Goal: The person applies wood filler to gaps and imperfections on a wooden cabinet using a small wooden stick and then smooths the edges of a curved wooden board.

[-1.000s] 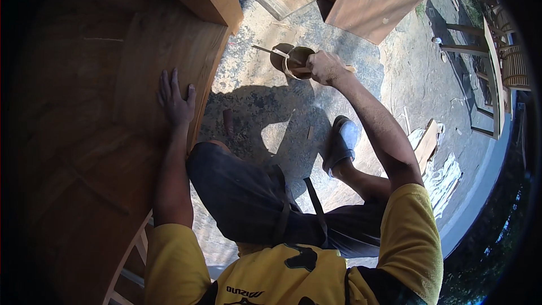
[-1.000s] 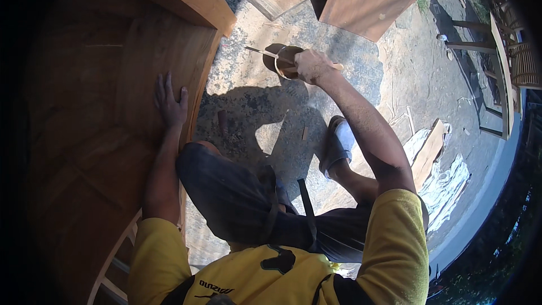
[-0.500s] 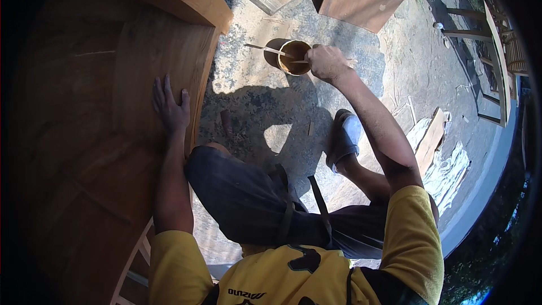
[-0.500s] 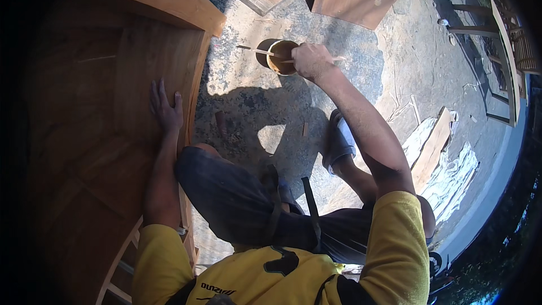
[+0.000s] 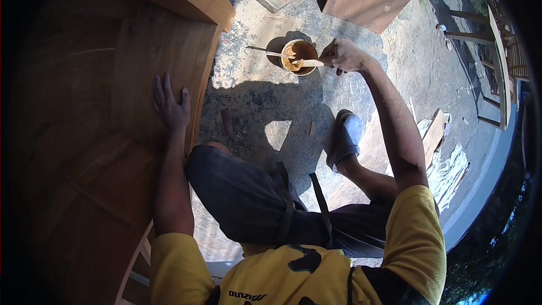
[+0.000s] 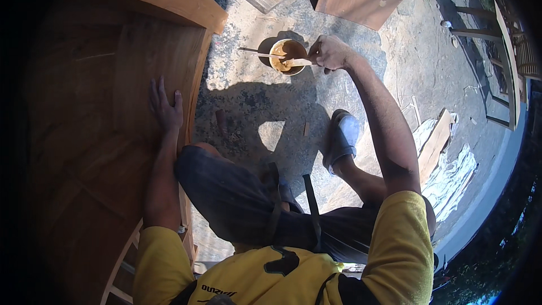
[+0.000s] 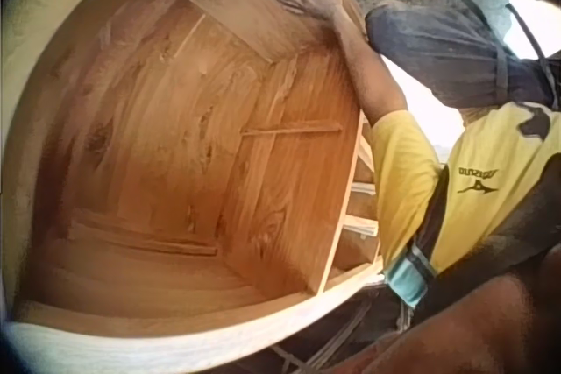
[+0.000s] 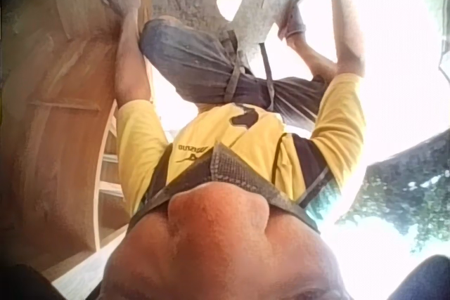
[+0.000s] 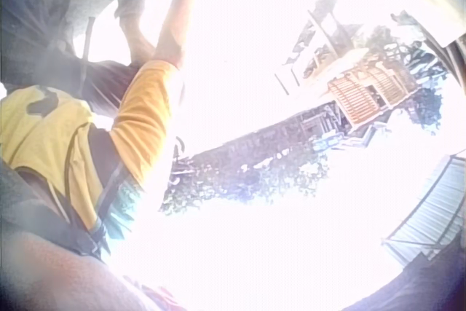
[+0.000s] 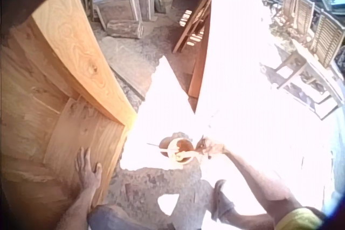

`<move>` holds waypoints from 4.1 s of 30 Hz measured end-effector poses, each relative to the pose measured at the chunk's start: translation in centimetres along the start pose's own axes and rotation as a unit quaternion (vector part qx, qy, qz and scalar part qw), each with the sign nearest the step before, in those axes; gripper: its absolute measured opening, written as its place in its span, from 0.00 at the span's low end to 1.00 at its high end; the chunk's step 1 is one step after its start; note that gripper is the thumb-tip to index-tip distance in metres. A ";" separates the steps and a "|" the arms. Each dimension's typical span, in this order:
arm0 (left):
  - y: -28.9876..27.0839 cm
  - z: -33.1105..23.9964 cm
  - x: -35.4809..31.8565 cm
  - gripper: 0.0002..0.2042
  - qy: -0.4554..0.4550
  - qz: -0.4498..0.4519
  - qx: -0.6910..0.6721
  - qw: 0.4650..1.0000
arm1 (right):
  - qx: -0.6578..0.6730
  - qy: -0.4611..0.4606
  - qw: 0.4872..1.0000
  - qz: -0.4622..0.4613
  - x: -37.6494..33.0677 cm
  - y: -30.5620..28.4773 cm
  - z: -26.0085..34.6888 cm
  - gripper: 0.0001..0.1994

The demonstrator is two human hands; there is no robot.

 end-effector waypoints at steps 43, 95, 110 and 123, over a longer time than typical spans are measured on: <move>0.6 -0.1 0.2 0.34 0.000 0.039 0.006 0.999 | 0.499 -0.094 0.736 -0.447 16.0 20.2 13.9 0.21; 0.5 -0.3 0.3 0.34 0.001 0.034 0.001 0.999 | 0.570 -0.087 0.728 -0.372 17.7 19.8 11.4 0.21; 0.0 -0.1 0.4 0.34 -0.004 0.041 0.005 0.999 | 0.696 -0.011 0.609 -0.381 19.3 19.5 9.3 0.18; -0.5 0.1 0.3 0.33 -0.023 0.033 0.001 0.999 | -0.085 -0.135 0.933 -0.323 9.5 15.1 15.3 0.29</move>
Point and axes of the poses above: each hand's wrist, its own x-axis towards the middle knuckle, its own y-axis out of the palm, z = x × y, the point moved 3 cm from there along x, towards the middle knuckle, and after that the axes turned 11 degrees about -y, right-handed, at the moved point
